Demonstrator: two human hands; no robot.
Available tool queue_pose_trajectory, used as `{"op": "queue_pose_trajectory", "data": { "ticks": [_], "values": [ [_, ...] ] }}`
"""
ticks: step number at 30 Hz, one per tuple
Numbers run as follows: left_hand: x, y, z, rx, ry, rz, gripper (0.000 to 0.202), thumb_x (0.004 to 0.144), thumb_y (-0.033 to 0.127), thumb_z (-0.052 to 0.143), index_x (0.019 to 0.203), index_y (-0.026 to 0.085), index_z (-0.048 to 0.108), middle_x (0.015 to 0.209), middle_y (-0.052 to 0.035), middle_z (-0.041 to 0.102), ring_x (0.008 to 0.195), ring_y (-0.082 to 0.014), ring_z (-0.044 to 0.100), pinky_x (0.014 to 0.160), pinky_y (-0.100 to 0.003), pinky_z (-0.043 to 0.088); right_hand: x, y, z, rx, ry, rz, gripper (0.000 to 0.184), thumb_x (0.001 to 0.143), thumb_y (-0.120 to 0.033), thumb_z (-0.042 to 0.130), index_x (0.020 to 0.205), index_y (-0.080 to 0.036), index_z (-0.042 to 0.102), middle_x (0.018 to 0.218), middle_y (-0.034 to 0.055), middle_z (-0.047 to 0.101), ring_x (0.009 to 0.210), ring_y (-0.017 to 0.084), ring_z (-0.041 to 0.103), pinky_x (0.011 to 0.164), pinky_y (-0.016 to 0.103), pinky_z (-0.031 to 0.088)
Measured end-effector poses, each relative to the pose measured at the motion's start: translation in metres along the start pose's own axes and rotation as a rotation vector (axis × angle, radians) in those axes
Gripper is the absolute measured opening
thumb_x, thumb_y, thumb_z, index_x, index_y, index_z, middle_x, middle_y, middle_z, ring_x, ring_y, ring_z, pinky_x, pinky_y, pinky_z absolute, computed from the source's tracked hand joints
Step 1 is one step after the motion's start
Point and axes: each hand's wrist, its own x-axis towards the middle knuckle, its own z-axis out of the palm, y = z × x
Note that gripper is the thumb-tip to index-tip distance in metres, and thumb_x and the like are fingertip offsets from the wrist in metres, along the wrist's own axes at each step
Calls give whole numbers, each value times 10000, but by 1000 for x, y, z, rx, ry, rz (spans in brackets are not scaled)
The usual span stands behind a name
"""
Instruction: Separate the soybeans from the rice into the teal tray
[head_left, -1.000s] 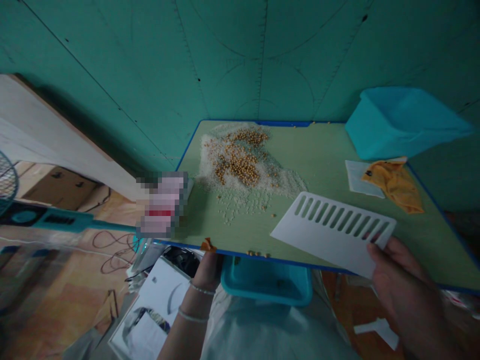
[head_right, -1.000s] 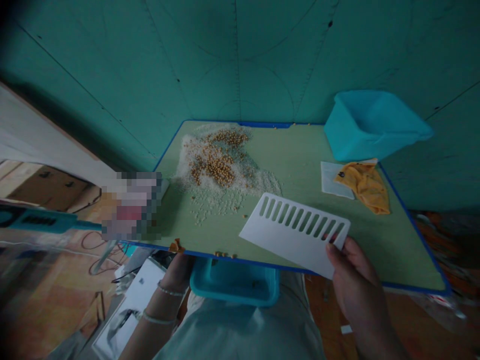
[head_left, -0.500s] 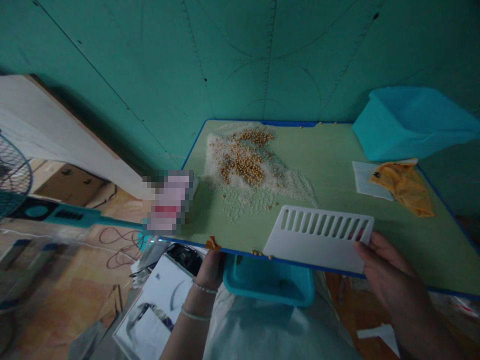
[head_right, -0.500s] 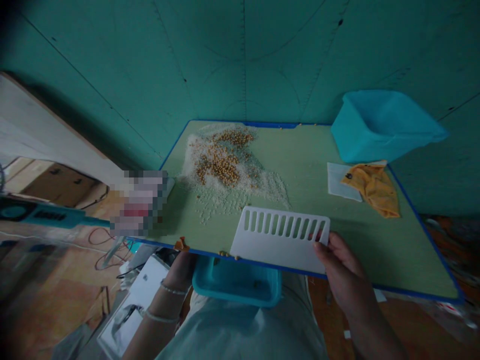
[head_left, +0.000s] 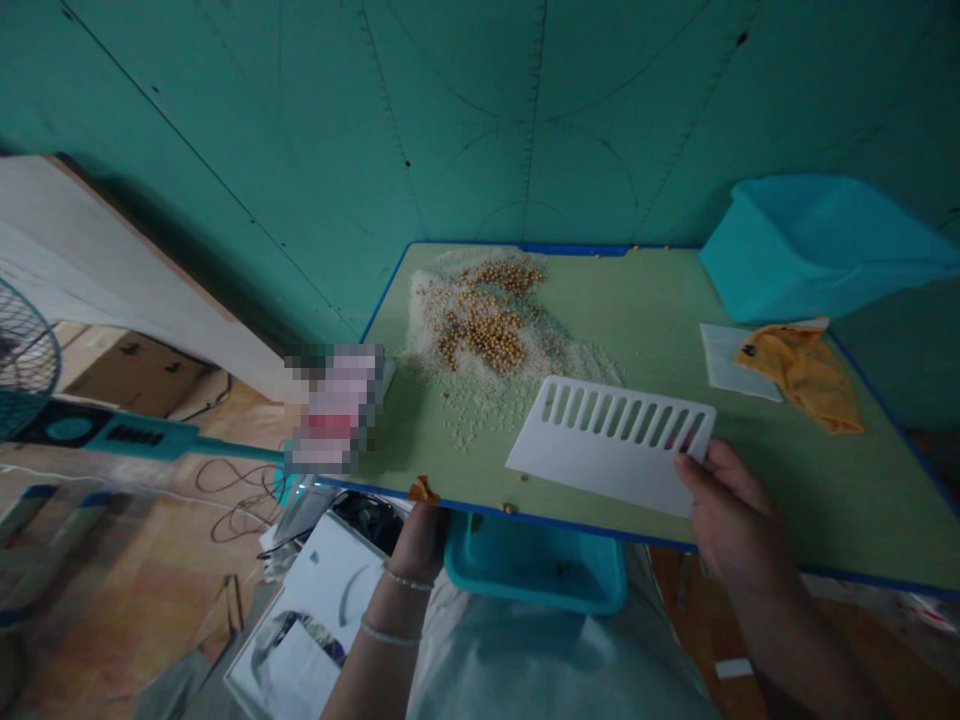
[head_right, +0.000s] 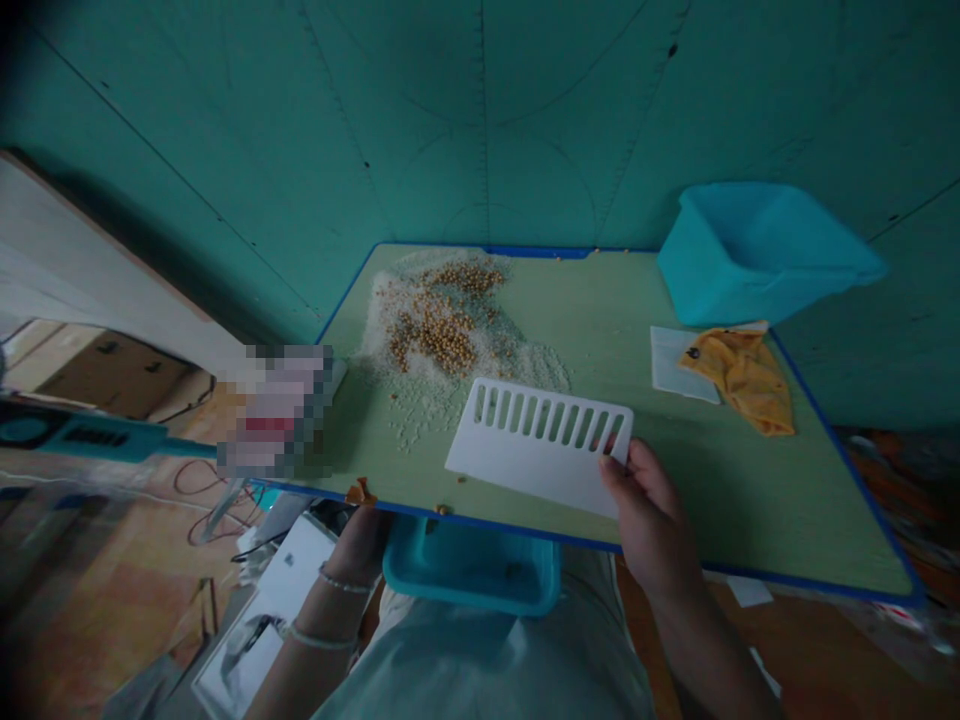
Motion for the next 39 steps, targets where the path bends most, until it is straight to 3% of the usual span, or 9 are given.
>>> {"op": "queue_pose_trajectory", "data": {
  "ticks": [4, 13, 18, 25, 30, 35, 39],
  "values": [
    [17, 0, 1, 14, 63, 17, 337, 419, 213, 832, 736, 217, 715, 916, -22, 755, 1177, -294, 500, 1011, -386, 371, 2, 6, 6, -19, -106, 30, 291, 715, -377, 640, 956, -222, 590, 804, 24, 694, 728, 215, 645, 573, 302, 480],
    [11, 3, 6, 23, 108, -2, 314, 380, 262, 849, 654, 200, 710, 868, -48, 761, 1181, -315, 491, 1022, -417, 354, 0, 11, -3, -26, -270, 42, 248, 795, -365, 565, 1010, -244, 590, 821, 24, 686, 738, 198, 637, 558, 279, 461],
    [14, 1, 3, 13, 105, 14, 343, 342, 253, 858, 652, 216, 715, 844, -29, 764, 1178, -312, 495, 1034, -405, 340, -1, 12, -3, -79, -224, -15, 264, 778, -386, 582, 988, -229, 611, 855, 30, 689, 762, 200, 632, 634, 303, 473],
    [14, 0, 1, 14, 95, 36, 323, 402, 215, 841, 701, 206, 718, 919, -48, 754, 1200, -314, 472, 1033, -400, 347, -2, 6, 1, -72, -204, -8, 256, 742, -410, 601, 915, -221, 612, 824, 26, 689, 751, 202, 631, 627, 302, 476],
    [15, -1, 0, 22, 116, 44, 345, 371, 242, 851, 690, 207, 723, 854, -41, 763, 1184, -313, 490, 1027, -386, 357, -2, 7, 1, -67, -185, -2, 243, 712, -399, 623, 876, -219, 622, 767, 20, 686, 708, 198, 629, 615, 309, 479],
    [15, 0, 1, 19, 128, 41, 377, 321, 259, 863, 668, 219, 719, 884, -32, 760, 1178, -312, 495, 1017, -382, 370, 4, -6, 7, 76, 11, -25, 246, 583, -354, 705, 778, -220, 639, 718, 16, 690, 764, 234, 638, 715, 386, 490],
    [13, 2, 3, 23, 121, 13, 365, 327, 243, 860, 659, 205, 714, 936, -54, 750, 1182, -328, 488, 1014, -398, 373, 21, -27, 4, 140, 133, -130, 287, 568, -290, 707, 834, -228, 622, 860, 24, 702, 952, 254, 609, 850, 439, 445]
  ]
}}
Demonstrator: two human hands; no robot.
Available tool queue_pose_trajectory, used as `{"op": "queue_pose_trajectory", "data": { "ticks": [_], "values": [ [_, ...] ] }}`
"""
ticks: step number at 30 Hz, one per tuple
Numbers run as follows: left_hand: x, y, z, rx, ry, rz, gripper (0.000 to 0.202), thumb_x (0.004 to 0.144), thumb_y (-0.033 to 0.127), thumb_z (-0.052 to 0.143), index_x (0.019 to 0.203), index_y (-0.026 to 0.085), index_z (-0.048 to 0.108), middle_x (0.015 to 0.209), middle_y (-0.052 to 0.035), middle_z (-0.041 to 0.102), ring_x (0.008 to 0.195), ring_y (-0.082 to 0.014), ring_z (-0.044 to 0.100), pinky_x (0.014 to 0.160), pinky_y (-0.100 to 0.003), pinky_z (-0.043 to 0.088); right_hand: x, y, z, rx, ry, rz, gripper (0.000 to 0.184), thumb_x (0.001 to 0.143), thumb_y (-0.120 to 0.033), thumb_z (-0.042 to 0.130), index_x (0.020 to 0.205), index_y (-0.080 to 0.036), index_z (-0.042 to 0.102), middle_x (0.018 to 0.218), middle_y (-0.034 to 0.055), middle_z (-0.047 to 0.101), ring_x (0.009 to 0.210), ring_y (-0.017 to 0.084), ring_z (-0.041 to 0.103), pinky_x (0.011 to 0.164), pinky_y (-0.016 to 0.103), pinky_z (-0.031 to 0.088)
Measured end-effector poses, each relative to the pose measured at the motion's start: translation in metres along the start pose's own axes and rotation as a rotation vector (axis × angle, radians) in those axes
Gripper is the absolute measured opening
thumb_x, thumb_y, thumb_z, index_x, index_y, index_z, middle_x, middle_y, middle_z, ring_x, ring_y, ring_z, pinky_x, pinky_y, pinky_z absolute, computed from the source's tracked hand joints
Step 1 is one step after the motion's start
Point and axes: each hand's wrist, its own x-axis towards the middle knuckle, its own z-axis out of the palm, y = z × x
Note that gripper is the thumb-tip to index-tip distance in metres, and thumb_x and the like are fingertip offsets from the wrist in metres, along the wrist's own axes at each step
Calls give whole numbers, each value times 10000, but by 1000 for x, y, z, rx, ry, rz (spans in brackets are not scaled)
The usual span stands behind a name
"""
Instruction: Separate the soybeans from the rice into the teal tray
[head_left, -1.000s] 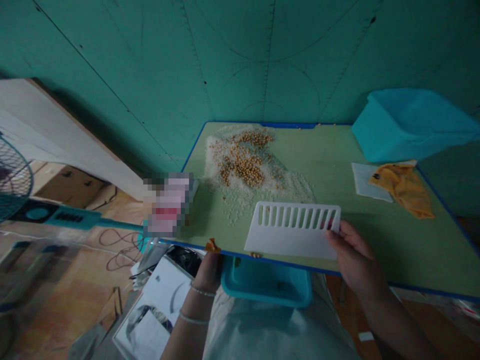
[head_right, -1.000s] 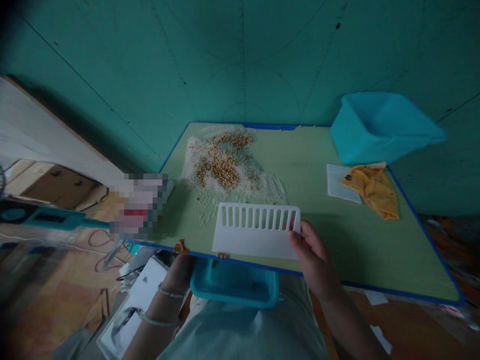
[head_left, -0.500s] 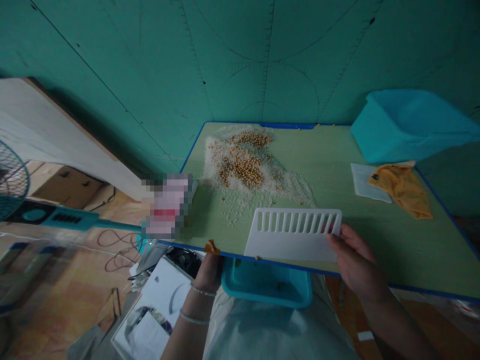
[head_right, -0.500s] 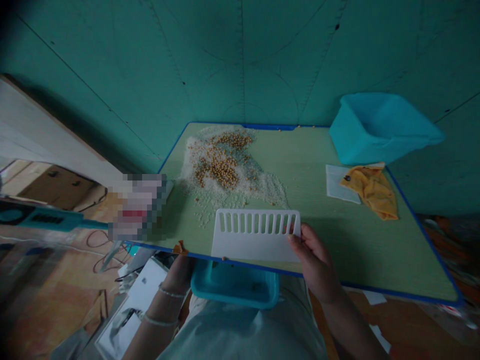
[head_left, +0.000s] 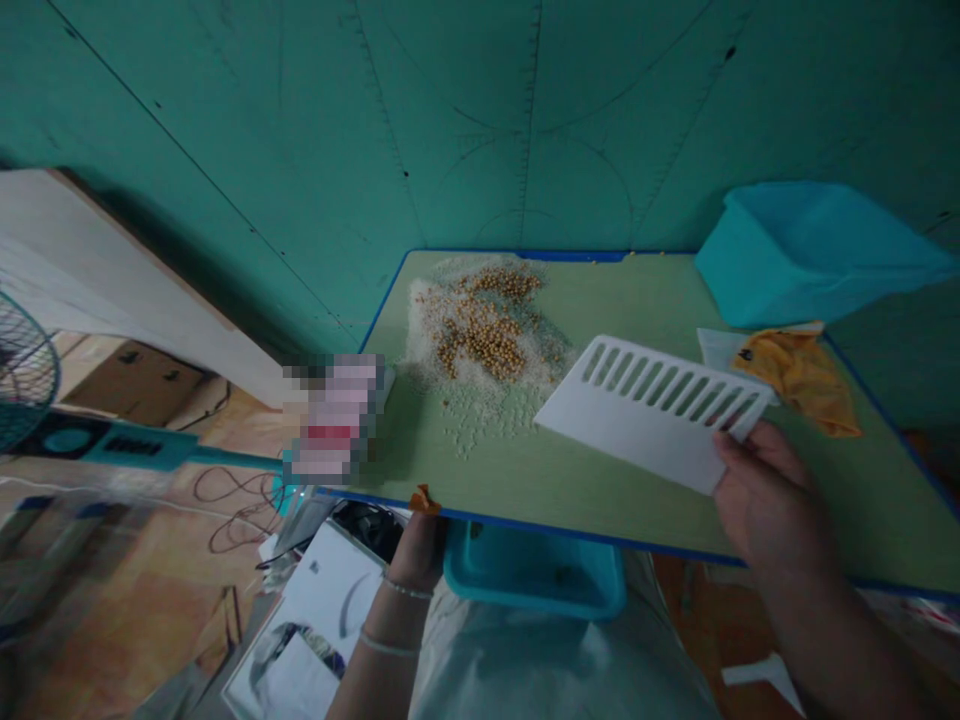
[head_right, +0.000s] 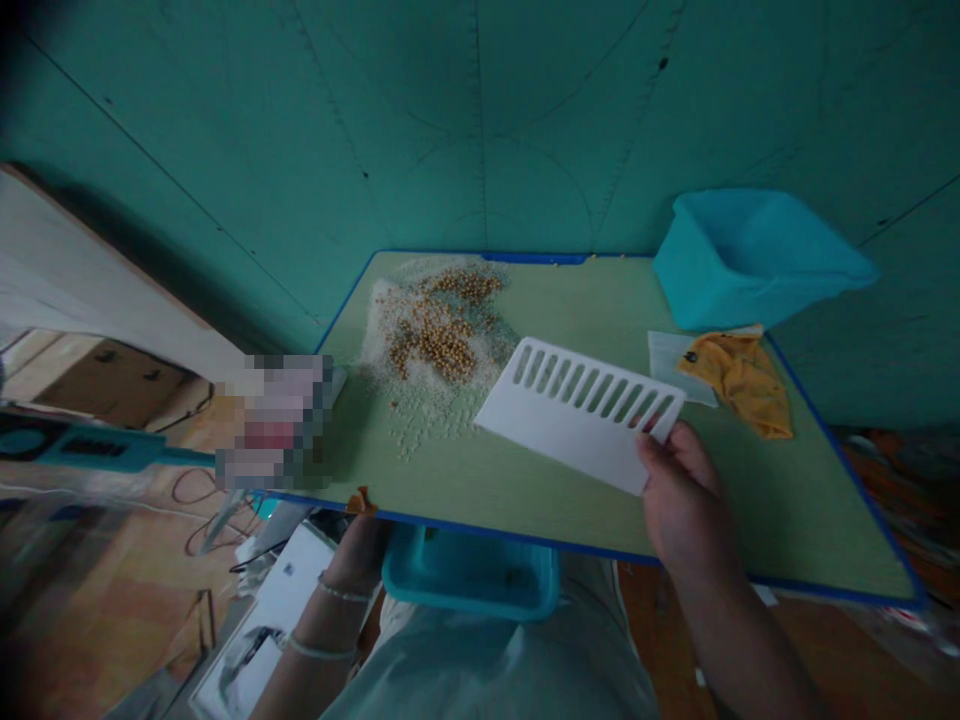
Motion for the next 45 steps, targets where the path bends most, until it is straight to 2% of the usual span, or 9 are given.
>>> {"op": "queue_pose_trajectory", "data": {
  "ticks": [3, 5, 9, 15, 21, 30, 36, 40, 45],
  "values": [
    [0, 1, -1, -1, -10, -22, 353, 352, 240, 853, 674, 205, 713, 940, -60, 749, 1185, -334, 482, 1013, -409, 373, 12, -12, -3, 22, 43, -78, 395, 543, -238, 712, 925, -220, 613, 1031, 51, 670, 1043, 262, 569, 910, 460, 403],
    [1, 1, -2, 0, -14, -33, 345, 355, 241, 852, 668, 205, 713, 909, -61, 755, 1182, -338, 483, 1014, -409, 372, 17, -16, -6, 14, 74, -119, 401, 539, -231, 707, 927, -210, 608, 1084, 70, 649, 1063, 271, 557, 929, 477, 381],
    [3, 1, -5, 8, -22, -47, 319, 391, 253, 847, 677, 208, 711, 911, -57, 754, 1188, -329, 477, 1018, -405, 367, 21, -17, -11, -29, 163, -168, 354, 529, -218, 699, 870, -208, 603, 1092, 80, 638, 1090, 277, 541, 964, 488, 335],
    [3, 1, -5, 16, -33, -41, 362, 361, 249, 856, 690, 233, 707, 972, -29, 743, 1225, -322, 431, 1031, -400, 353, 19, -18, -17, -31, 154, -152, 410, 482, -232, 725, 879, -211, 624, 1121, 81, 634, 1161, 293, 493, 990, 485, 318],
    [7, -2, -5, 9, -34, -16, 322, 377, 263, 850, 663, 227, 706, 964, -37, 745, 1209, -334, 450, 1027, -420, 356, 20, -15, -24, -44, 215, -172, 417, 452, -248, 757, 849, -204, 638, 1046, 69, 661, 1124, 294, 519, 1020, 490, 282],
    [4, -2, -2, 18, -32, 18, 307, 375, 233, 845, 648, 226, 704, 958, -35, 746, 1196, -334, 467, 1022, -415, 361, 15, -10, -26, -33, 165, -186, 382, 499, -262, 748, 862, -220, 639, 1042, 57, 674, 1038, 286, 577, 972, 518, 336],
    [3, -1, -1, 17, -13, 20, 341, 325, 240, 857, 629, 211, 704, 920, -50, 753, 1195, -343, 467, 1021, -412, 361, 5, -8, -23, -35, 109, -114, 356, 533, -276, 746, 869, -217, 641, 1001, 65, 687, 1033, 278, 582, 956, 494, 366],
    [2, -1, 0, 23, -8, 11, 299, 368, 262, 850, 626, 211, 707, 893, -49, 758, 1180, -339, 484, 1021, -416, 362, 3, -8, -17, -21, 65, -79, 367, 540, -282, 739, 884, -207, 636, 1009, 70, 680, 1035, 277, 578, 947, 491, 375],
    [1, -2, 0, 32, -18, 29, 278, 458, 269, 820, 712, 218, 719, 960, -45, 745, 1185, -311, 487, 1028, -397, 358, 8, -6, -4, -17, 52, -103, 384, 541, -299, 740, 892, -218, 608, 1021, 44, 669, 1035, 259, 573, 940, 467, 381]
  ]
}}
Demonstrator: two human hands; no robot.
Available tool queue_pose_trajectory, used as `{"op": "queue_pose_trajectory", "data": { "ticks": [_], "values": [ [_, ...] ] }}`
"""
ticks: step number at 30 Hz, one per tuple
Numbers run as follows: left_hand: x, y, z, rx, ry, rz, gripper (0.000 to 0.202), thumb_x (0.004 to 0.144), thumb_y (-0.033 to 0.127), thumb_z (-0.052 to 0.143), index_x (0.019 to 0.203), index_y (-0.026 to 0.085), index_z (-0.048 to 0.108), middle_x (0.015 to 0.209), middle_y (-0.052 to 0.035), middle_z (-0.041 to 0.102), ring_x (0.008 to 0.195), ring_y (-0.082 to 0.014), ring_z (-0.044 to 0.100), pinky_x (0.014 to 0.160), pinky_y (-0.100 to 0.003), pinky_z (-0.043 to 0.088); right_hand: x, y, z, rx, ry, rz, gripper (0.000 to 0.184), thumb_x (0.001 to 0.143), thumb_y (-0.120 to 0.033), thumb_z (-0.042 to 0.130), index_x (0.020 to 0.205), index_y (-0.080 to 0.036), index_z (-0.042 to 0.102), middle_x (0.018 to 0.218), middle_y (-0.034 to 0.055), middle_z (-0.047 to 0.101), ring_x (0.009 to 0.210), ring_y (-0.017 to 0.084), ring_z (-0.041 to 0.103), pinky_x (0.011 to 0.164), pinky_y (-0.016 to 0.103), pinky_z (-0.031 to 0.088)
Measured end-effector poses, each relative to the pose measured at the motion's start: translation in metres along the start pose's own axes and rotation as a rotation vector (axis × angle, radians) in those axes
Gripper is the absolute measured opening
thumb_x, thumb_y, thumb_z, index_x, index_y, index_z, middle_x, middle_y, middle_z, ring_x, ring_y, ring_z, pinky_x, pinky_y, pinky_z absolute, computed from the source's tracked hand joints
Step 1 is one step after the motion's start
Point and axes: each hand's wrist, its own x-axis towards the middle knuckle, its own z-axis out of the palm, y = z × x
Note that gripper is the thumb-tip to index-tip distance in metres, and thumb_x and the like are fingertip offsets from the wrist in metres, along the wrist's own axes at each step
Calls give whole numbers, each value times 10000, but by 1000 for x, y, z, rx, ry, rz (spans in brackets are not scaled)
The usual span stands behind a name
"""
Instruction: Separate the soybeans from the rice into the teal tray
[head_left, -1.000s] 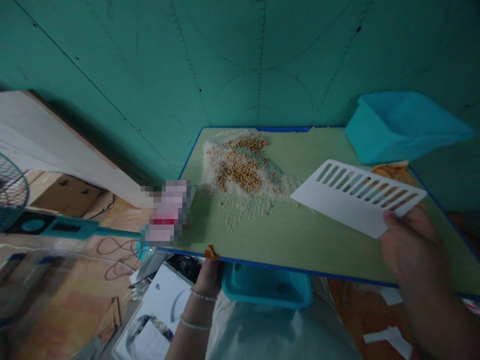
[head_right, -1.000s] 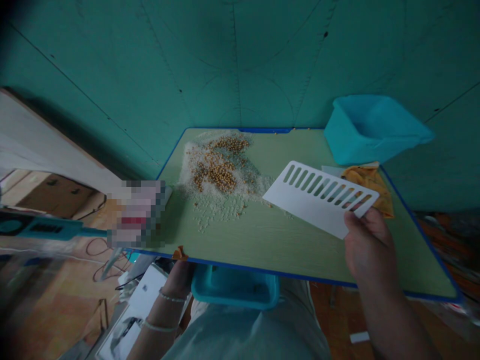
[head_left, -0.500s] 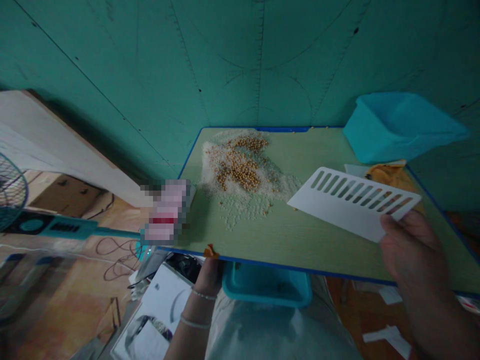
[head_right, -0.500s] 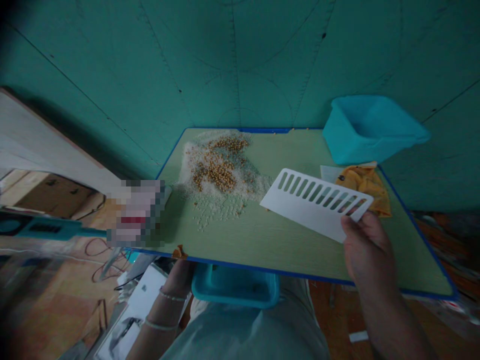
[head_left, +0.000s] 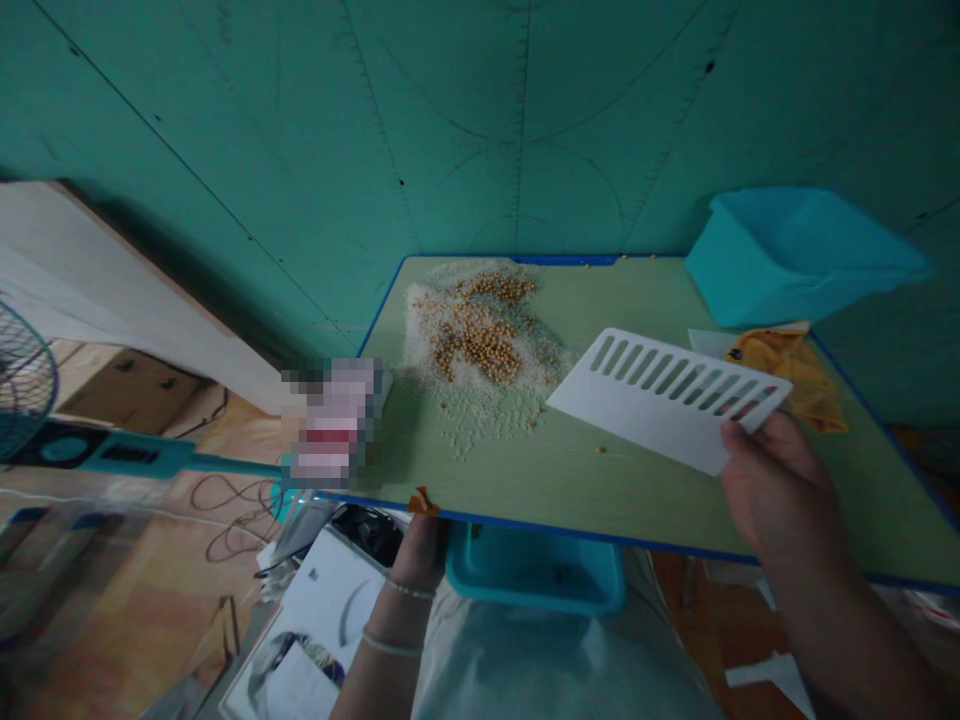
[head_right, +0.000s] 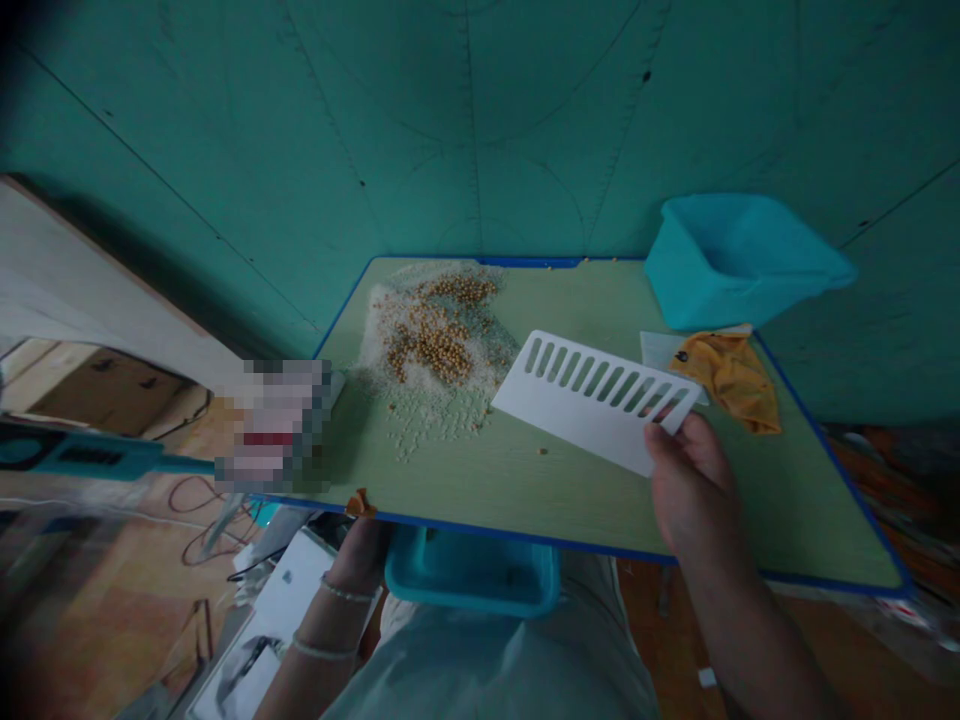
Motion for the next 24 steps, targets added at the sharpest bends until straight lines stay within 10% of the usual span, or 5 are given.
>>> {"op": "queue_pose_trajectory", "data": {
  "ticks": [24],
  "values": [
    [2, -3, -3, 5, -10, 12, 340, 448, 312, 826, 756, 215, 721, 932, -35, 752, 1189, -296, 488, 1046, -386, 331, -4, 20, -3, -58, -134, 58, 311, 604, -377, 727, 851, -235, 602, 793, -3, 697, 798, 212, 645, 841, 416, 444]
  ]
}}
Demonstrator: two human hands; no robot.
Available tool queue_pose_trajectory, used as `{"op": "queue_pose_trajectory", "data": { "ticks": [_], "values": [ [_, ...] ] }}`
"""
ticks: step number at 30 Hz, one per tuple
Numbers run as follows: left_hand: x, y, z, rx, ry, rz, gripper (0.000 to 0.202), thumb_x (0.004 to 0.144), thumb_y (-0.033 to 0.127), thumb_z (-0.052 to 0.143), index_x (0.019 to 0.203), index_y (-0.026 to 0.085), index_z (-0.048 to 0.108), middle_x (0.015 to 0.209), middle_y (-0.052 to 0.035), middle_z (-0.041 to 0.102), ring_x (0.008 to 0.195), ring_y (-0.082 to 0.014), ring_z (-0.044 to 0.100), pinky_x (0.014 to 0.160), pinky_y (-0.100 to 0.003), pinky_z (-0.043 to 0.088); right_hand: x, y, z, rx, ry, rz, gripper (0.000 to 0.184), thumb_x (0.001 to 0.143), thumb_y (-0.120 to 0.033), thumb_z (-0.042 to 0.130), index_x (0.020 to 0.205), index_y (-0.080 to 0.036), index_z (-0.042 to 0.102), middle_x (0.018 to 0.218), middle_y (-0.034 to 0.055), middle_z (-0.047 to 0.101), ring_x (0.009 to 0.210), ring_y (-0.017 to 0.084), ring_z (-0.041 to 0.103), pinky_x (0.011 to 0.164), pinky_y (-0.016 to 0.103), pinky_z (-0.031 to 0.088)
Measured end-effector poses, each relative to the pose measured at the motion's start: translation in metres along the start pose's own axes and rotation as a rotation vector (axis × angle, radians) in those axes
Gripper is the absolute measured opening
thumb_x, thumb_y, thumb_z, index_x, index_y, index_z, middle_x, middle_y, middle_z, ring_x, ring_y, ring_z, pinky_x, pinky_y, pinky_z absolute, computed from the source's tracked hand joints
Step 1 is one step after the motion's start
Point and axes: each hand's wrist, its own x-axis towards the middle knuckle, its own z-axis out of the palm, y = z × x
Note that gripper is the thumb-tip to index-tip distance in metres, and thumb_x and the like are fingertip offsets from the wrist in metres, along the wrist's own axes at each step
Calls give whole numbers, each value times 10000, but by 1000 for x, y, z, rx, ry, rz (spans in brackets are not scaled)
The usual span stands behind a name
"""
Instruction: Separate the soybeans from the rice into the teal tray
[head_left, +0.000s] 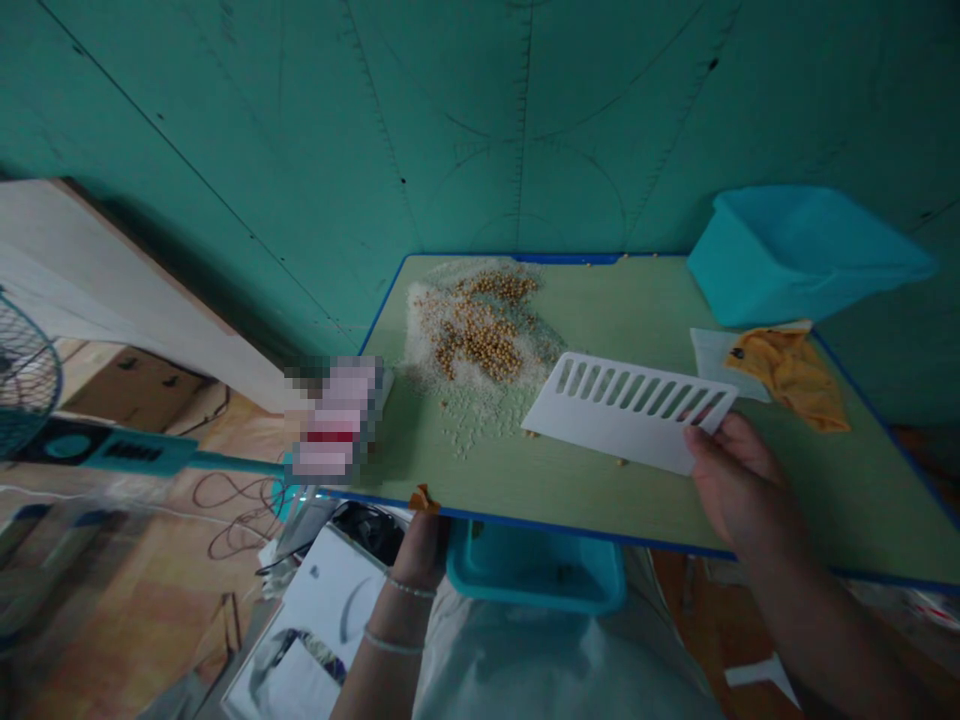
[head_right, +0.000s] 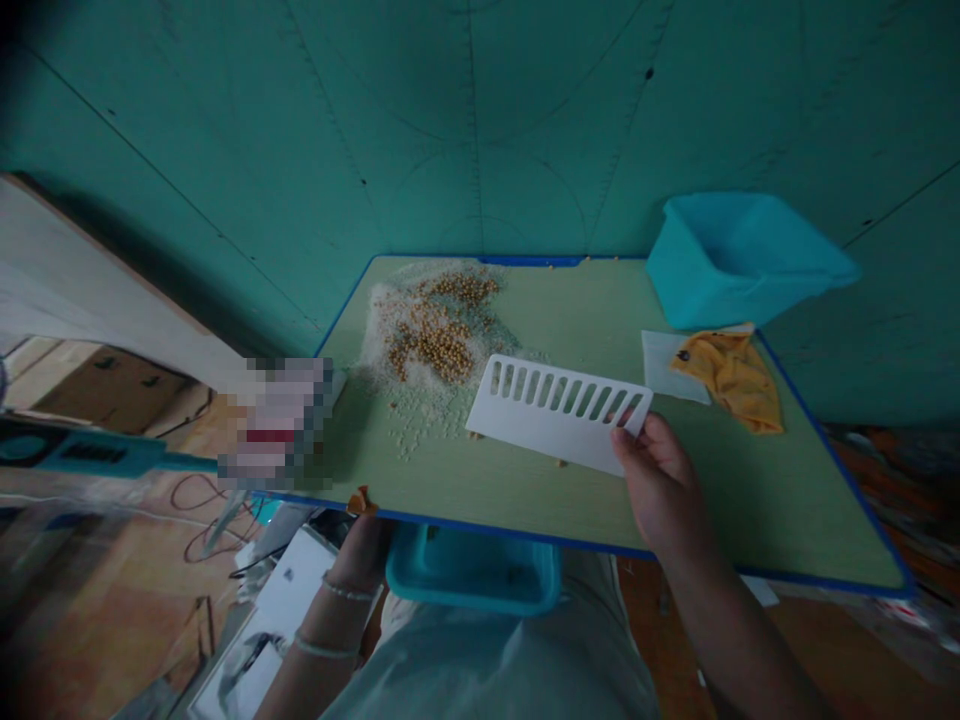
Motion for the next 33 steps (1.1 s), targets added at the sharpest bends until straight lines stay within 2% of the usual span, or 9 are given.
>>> {"op": "queue_pose_trajectory", "data": {
  "ticks": [8, 16, 20, 25, 33],
  "values": [
    [0, 0, -1, -1, -6, -3, 357, 452, 294, 824, 782, 209, 717, 957, -39, 747, 1208, -296, 467, 1037, -386, 340, -7, 2, 2, -23, -51, 27, 288, 666, -374, 680, 903, -239, 588, 855, 15, 701, 844, 214, 642, 819, 397, 455],
    [-1, -1, 5, 16, 7, 9, 363, 401, 298, 838, 734, 216, 718, 908, -34, 757, 1191, -294, 486, 1038, -390, 337, -15, 3, -2, -85, -84, 70, 273, 681, -419, 662, 891, -259, 591, 840, -7, 699, 827, 213, 638, 790, 381, 462],
    [-5, -1, 10, 36, -4, 10, 320, 449, 313, 821, 736, 212, 721, 910, -49, 755, 1187, -291, 492, 1038, -392, 338, -19, 7, -5, -127, -124, 85, 264, 702, -426, 640, 930, -299, 597, 850, -3, 700, 810, 233, 645, 748, 399, 489],
    [-12, -1, 18, 45, -38, 31, 283, 537, 325, 778, 802, 244, 720, 919, -13, 754, 1190, -256, 493, 1040, -374, 342, -27, 9, -8, -182, -162, 82, 211, 737, -432, 597, 930, -348, 604, 893, 0, 697, 843, 249, 646, 750, 416, 510],
    [-9, -2, 18, 35, -70, 46, 234, 571, 360, 757, 783, 267, 724, 914, 14, 754, 1221, -256, 460, 1052, -379, 333, -48, 6, -11, -157, -149, 133, 261, 724, -413, 633, 972, -336, 618, 888, -11, 708, 840, 206, 657, 759, 348, 522]
  ]
}}
